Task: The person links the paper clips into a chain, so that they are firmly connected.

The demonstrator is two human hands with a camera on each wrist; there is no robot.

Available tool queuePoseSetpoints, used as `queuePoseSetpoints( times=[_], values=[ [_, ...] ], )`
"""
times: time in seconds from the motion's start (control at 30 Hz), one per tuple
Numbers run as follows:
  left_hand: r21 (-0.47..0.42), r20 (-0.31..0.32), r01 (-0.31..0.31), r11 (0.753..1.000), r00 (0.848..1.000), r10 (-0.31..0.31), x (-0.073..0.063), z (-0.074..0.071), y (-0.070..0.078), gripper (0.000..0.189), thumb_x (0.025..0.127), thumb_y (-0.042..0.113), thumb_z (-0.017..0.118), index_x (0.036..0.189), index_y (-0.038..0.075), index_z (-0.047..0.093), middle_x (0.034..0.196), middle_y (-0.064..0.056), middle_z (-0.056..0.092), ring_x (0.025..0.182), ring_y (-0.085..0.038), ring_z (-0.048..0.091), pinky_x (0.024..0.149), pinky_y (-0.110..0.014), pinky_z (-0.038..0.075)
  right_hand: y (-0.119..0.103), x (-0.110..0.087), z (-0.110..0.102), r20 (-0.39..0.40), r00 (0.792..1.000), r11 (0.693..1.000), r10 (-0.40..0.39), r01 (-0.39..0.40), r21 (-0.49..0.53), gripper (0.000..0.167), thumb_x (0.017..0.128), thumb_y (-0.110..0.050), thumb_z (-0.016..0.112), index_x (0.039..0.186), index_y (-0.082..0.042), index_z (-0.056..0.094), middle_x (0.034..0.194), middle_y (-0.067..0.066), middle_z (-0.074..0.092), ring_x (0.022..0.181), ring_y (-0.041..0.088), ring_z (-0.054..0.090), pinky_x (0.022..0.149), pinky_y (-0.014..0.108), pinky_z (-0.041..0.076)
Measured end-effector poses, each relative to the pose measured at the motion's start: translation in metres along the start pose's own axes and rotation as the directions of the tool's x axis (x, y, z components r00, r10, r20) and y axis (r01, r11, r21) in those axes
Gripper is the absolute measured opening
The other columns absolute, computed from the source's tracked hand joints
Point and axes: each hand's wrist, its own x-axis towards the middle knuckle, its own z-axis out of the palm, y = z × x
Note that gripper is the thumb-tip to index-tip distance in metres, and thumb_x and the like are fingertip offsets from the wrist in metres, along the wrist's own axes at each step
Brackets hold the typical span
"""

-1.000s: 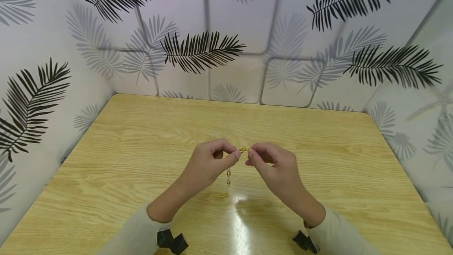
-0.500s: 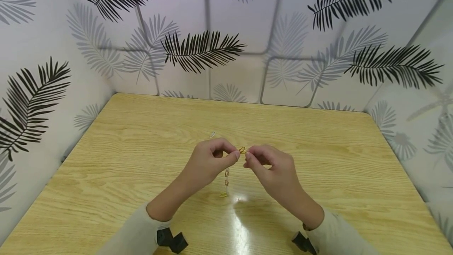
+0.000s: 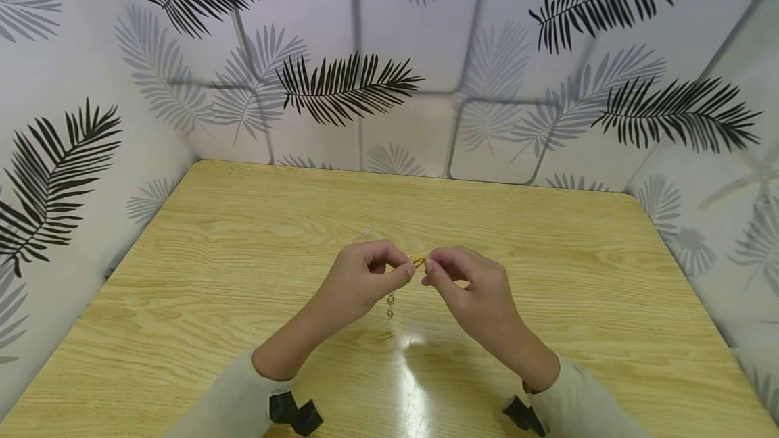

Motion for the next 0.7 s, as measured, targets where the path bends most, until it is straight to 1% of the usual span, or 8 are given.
queuePoseSetpoints(
  times=[0.17, 0.23, 0.43, 0.53, 0.7],
  values=[
    [0.003, 0.006, 0.006, 1.000, 1.000, -0.006, 0.0000, -0.0001, -0.0006, 0.008, 0.095, 0.019, 0.070, 0.090, 0.021, 0.076, 0.066, -0.003, 0.049, 0.054, -0.012, 0.033, 0.054, -0.024, 0.032, 0.0037, 0.0011, 0.0006, -0.015, 0.994, 0.993, -0.112, 0.112, -0.034, 0.015, 0.086, 0.011, 0.071, 0.096, 0.000, 0.071, 0.084, 0.009, 0.072, 0.070, 0.016, 0.072, 0.064, 0.018, 0.056],
    [0.004, 0.009, 0.013, 1.000, 1.000, -0.013, -0.0001, 0.0000, -0.0005, 0.008, 0.095, 0.019, 0.070, 0.091, 0.021, 0.076, 0.065, -0.002, 0.049, 0.054, -0.012, 0.033, 0.053, -0.023, 0.032, 0.0038, 0.0012, 0.0002, -0.008, 0.991, 0.989, -0.134, 0.133, -0.060, 0.016, 0.085, 0.012, 0.071, 0.095, -0.001, 0.070, 0.084, 0.008, 0.072, 0.070, 0.015, 0.071, 0.063, 0.017, 0.056],
    [0.017, 0.004, 0.035, 0.999, 0.999, -0.035, -0.0009, 0.0021, 0.0000, 0.007, 0.095, 0.019, 0.069, 0.091, 0.020, 0.075, 0.065, -0.001, 0.048, 0.054, -0.012, 0.034, 0.053, -0.023, 0.032, 0.0065, 0.0028, 0.0003, 0.002, 0.973, 0.962, -0.230, 0.228, -0.149, 0.022, 0.079, 0.014, 0.072, 0.094, -0.001, 0.069, 0.082, 0.005, 0.070, 0.067, 0.013, 0.068, 0.059, 0.015, 0.053],
    [0.036, -0.008, 0.047, 0.998, 0.999, -0.047, -0.0011, 0.0034, 0.0000, 0.007, 0.095, 0.020, 0.069, 0.090, 0.021, 0.074, 0.065, 0.000, 0.049, 0.054, -0.012, 0.035, 0.053, -0.023, 0.033, 0.0075, 0.0030, 0.0005, 0.010, 0.966, 0.951, -0.257, 0.254, -0.178, 0.021, 0.079, 0.014, 0.072, 0.093, -0.001, 0.069, 0.082, 0.005, 0.069, 0.067, 0.012, 0.068, 0.060, 0.015, 0.054],
    [0.044, -0.018, 0.049, 0.998, 0.999, -0.049, -0.0013, 0.0049, -0.0004, 0.008, 0.095, 0.020, 0.068, 0.091, 0.021, 0.074, 0.067, -0.006, 0.051, 0.054, -0.012, 0.036, 0.053, -0.023, 0.033, 0.0080, 0.0032, 0.0008, 0.020, 0.958, 0.935, -0.286, 0.283, -0.213, 0.023, 0.077, 0.015, 0.074, 0.092, 0.000, 0.068, 0.082, 0.005, 0.069, 0.068, 0.012, 0.068, 0.063, 0.017, 0.055]
  ],
)
